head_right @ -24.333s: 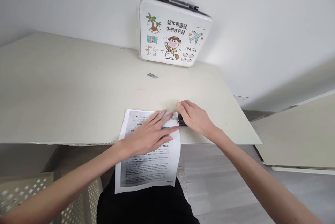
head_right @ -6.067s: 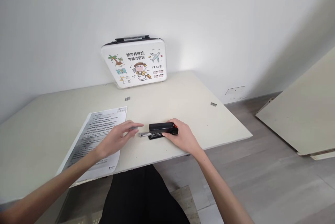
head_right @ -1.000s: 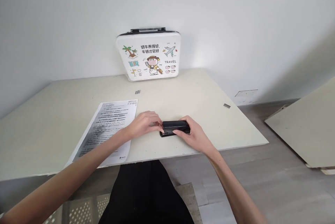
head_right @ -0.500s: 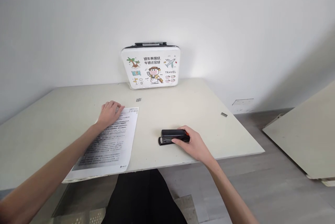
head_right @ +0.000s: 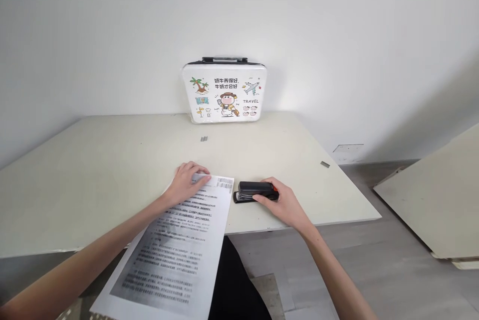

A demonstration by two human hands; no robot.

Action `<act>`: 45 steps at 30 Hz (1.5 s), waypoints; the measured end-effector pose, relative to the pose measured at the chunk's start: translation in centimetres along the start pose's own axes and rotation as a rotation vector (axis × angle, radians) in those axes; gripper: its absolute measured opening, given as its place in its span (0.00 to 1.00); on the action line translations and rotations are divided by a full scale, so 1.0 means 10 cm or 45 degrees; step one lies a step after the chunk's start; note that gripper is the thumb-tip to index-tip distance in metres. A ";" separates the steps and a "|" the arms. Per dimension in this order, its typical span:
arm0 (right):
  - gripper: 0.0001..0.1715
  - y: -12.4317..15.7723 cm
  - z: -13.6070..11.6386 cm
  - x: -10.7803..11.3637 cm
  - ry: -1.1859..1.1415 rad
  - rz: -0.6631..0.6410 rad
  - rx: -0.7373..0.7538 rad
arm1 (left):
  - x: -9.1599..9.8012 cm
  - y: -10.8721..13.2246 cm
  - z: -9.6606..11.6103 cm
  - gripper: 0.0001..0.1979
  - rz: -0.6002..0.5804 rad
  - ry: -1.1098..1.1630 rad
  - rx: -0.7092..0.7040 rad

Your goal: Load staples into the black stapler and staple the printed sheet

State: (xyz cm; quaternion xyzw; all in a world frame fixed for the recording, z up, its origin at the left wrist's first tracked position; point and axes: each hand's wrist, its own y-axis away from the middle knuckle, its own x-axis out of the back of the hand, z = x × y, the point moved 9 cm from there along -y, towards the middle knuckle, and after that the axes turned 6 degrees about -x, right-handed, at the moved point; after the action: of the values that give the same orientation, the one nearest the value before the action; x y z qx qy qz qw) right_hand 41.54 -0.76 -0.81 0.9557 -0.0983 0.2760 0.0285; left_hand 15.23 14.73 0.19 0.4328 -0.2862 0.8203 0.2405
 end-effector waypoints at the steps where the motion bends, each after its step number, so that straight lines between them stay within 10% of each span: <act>1: 0.21 0.00 0.00 0.00 -0.006 0.000 -0.002 | -0.01 0.01 0.04 0.17 0.003 0.022 -0.003; 13: 0.22 0.02 0.01 0.00 0.036 -0.015 -0.044 | -0.04 0.13 0.29 0.11 0.126 0.168 0.201; 17: 0.23 0.01 -0.05 0.05 0.088 -0.125 -0.026 | 0.15 0.20 0.63 0.11 0.243 0.283 -0.137; 24: 0.28 -0.18 -0.41 0.21 0.148 0.013 -0.081 | -0.08 0.40 1.19 0.13 -0.257 0.272 -0.698; 33: 0.34 -0.41 -0.69 -0.27 0.442 -0.125 0.003 | -0.30 0.60 1.15 0.25 -0.331 0.095 -0.644; 45: 0.38 -0.39 -0.69 -0.34 0.577 -0.112 -0.051 | -0.39 0.68 1.21 0.28 -0.284 0.081 -0.670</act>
State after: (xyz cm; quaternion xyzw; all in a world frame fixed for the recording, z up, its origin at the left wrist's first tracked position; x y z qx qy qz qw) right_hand 35.89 4.39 3.23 0.8719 -0.0530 0.4801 0.0809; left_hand 19.77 1.03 0.64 0.3582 -0.4322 0.6995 0.4423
